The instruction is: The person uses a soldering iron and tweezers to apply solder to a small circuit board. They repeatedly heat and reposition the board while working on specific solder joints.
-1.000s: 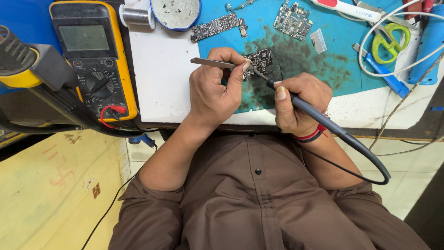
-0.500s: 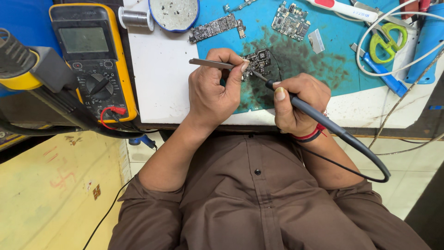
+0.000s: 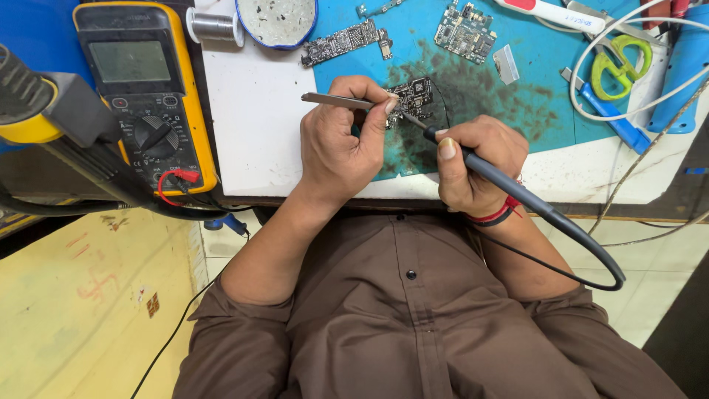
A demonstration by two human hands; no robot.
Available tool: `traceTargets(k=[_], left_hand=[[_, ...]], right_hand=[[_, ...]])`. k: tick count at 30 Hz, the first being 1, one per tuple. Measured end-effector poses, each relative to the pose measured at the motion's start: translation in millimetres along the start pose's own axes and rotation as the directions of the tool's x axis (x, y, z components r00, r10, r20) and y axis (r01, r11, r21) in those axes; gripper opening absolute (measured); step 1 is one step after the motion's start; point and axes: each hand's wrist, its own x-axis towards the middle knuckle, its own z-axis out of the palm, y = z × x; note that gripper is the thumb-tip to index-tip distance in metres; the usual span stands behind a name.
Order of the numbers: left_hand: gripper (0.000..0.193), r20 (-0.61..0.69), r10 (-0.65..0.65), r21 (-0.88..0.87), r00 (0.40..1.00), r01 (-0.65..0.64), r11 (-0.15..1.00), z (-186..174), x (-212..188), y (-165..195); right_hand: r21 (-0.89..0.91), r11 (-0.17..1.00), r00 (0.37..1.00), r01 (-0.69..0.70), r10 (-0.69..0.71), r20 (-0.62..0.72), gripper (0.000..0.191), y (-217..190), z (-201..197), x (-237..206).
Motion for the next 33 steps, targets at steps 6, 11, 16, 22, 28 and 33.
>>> traceTargets(k=[6, 11, 16, 22, 28, 33], left_hand=[[0.009, -0.008, 0.004, -0.012, 1.0, -0.004, 1.0, 0.5, -1.1, 0.1], [0.01, -0.01, 0.011, -0.025, 1.0, -0.011, 1.0, 0.2, -0.5, 0.7], [0.01, -0.017, 0.029, -0.015, 0.999, -0.03, 0.999, 0.2, -0.9, 0.8], [0.01, -0.014, 0.024, -0.021, 1.0, -0.024, 1.0, 0.4, -0.7, 0.5], [0.009, -0.015, 0.042, -0.023, 0.999, -0.043, 0.999, 1.0, -1.3, -0.6], [0.01, -0.014, 0.054, -0.031, 0.998, -0.055, 0.998, 0.9, -0.9, -1.7]], right_hand=[[0.012, 1.0, 1.0, 0.019, -0.019, -0.015, 0.009, -0.2, 0.2, -0.5], [0.021, 1.0, 1.0, 0.006, -0.005, -0.017, 0.009, -0.3, 0.7, 0.0], [0.017, 1.0, 1.0, 0.008, -0.007, -0.018, 0.009, -0.4, 1.1, -0.3], [0.016, 1.0, 1.0, 0.01, -0.01, -0.014, 0.009, 0.0, 0.5, -0.4], [0.011, 1.0, 1.0, 0.004, -0.004, -0.013, 0.01, -0.2, 0.5, -0.3], [0.024, 1.0, 1.0, 0.019, -0.019, -0.024, 0.011, 0.1, 1.8, 0.4]])
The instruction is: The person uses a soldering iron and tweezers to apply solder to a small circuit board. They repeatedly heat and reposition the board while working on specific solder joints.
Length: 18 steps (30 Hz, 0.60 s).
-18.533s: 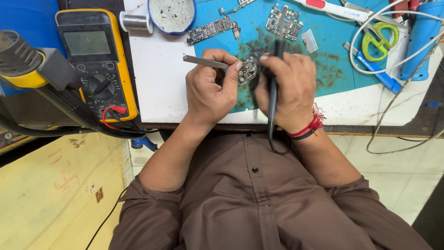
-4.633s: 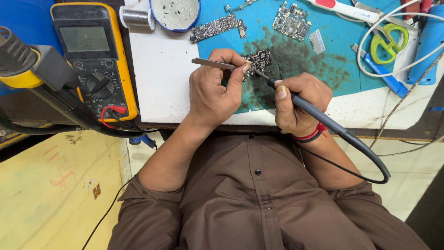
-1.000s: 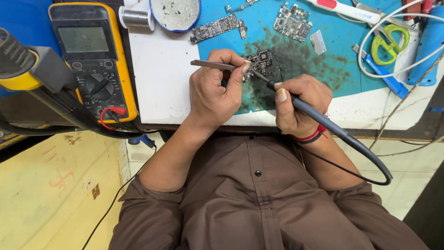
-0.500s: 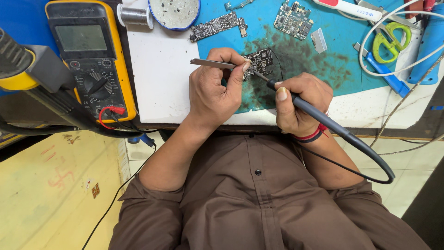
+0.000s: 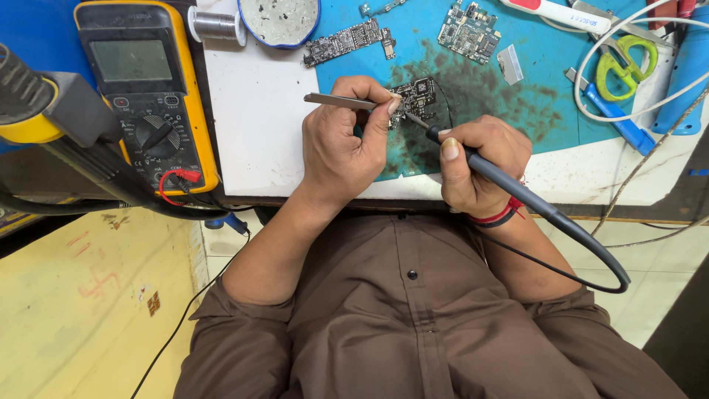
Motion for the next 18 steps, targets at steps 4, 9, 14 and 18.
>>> traceTargets(k=[4, 9, 14, 18], left_hand=[[0.01, 0.005, -0.043, -0.008, 0.999, 0.043, 0.999, 0.0, -0.1, 0.2], [0.01, -0.002, -0.017, 0.003, 1.0, 0.017, 1.0, -0.1, 0.2, 1.0], [0.01, -0.001, -0.026, 0.011, 1.0, 0.026, 1.0, -0.3, 0.5, 1.2], [0.011, 0.004, -0.033, -0.006, 0.999, 0.033, 0.999, -0.5, 0.4, 1.1]], right_hand=[[-0.002, 1.0, 1.0, -0.008, 0.008, -0.001, 0.01, -0.2, 0.1, -0.3], [-0.002, 1.0, 1.0, -0.009, 0.009, 0.0, 0.01, -0.3, -0.6, -1.2], [-0.018, 1.0, 1.0, -0.012, 0.012, -0.004, 0.01, 0.3, -0.3, -1.4], [-0.005, 1.0, 1.0, 0.001, -0.001, 0.0, 0.01, 0.7, -0.6, -1.1]])
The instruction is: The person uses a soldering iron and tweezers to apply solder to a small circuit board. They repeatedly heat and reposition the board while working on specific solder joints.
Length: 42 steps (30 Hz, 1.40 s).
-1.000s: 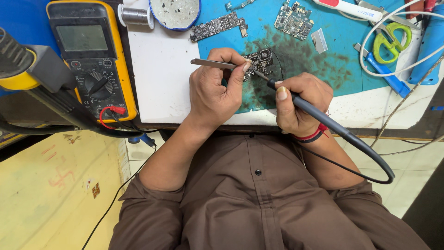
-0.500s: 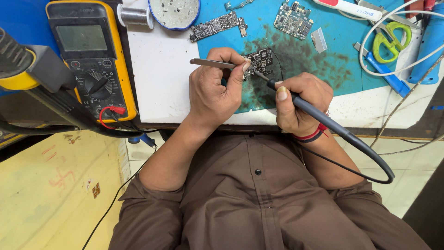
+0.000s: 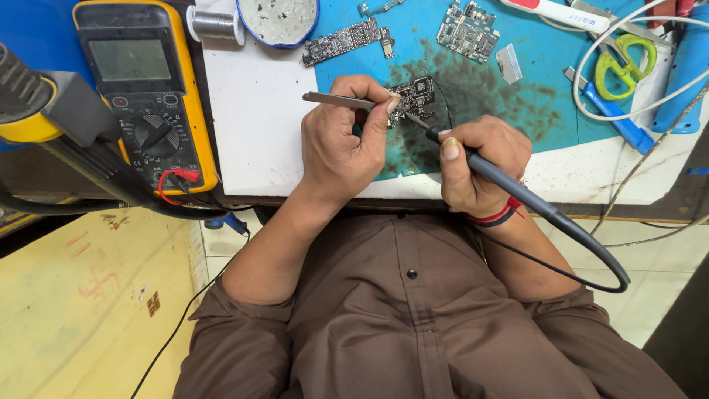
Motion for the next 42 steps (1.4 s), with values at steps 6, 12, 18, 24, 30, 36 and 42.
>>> traceTargets(k=[6, 12, 18, 24, 30, 36, 42], left_hand=[[0.011, -0.004, 0.0, 0.014, 1.0, 0.0, 1.0, 0.5, -0.7, -0.4], [0.011, 0.006, -0.018, 0.014, 1.0, 0.018, 1.0, 0.2, -0.1, -0.7], [0.01, -0.002, 0.003, 0.011, 1.0, -0.003, 1.0, 0.2, -0.1, -0.3], [0.01, -0.005, 0.012, 0.015, 1.0, -0.012, 1.0, 0.4, 0.3, -0.3], [0.01, -0.003, 0.011, 0.015, 1.0, -0.01, 1.0, 0.4, 0.3, -0.4], [0.009, -0.008, 0.037, 0.026, 0.999, -0.037, 0.999, 0.4, 0.2, -0.4], [0.009, -0.004, 0.023, 0.016, 1.0, -0.023, 1.0, 0.7, 0.2, -0.9]], right_hand=[[-0.011, 1.0, 1.0, -0.001, 0.001, 0.006, 0.01, -0.3, -0.4, 0.1], [0.006, 1.0, 1.0, -0.009, 0.009, -0.001, 0.01, -1.0, -0.2, 0.0], [-0.003, 1.0, 1.0, -0.017, 0.017, -0.004, 0.011, -1.2, -0.3, -0.8], [-0.009, 1.0, 1.0, -0.014, 0.014, -0.016, 0.011, -0.3, 0.4, -0.3], [-0.016, 1.0, 1.0, -0.019, 0.019, -0.016, 0.012, -0.8, 0.5, 0.1], [-0.021, 0.999, 0.999, -0.027, 0.027, -0.022, 0.012, -1.4, 0.4, -0.3], [-0.027, 0.999, 1.0, -0.022, 0.021, -0.022, 0.012, -0.6, 0.2, -1.1]])
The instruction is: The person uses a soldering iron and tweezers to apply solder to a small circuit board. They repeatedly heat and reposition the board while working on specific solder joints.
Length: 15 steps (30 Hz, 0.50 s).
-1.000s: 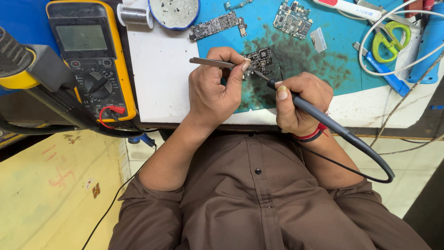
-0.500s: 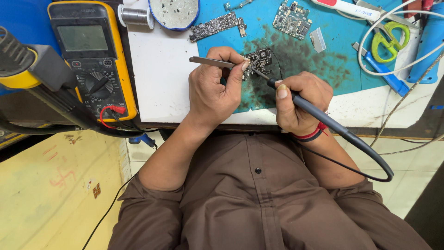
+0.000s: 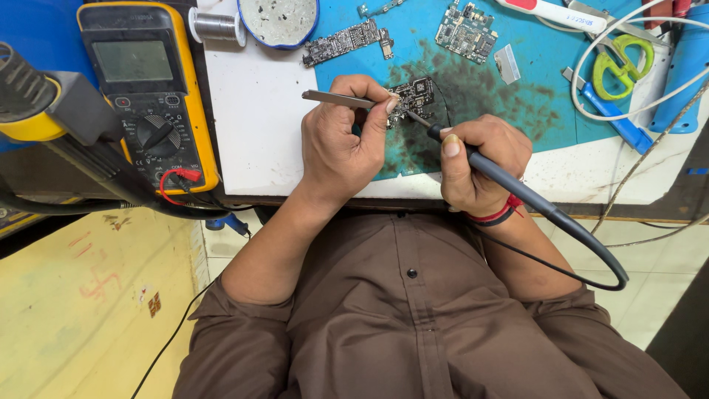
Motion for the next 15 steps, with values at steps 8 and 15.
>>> traceTargets(k=[8, 15], left_hand=[[0.01, 0.0, -0.02, -0.004, 1.0, 0.02, 1.0, -0.3, -0.3, 0.7], [0.009, 0.003, -0.021, -0.001, 1.0, 0.021, 1.0, -1.0, 0.1, 1.9]], right_hand=[[0.011, 1.0, 1.0, 0.005, -0.005, 0.004, 0.013, 0.2, -0.1, -0.4], [0.004, 1.0, 1.0, -0.006, 0.006, 0.004, 0.014, 0.4, -0.9, -0.5]])
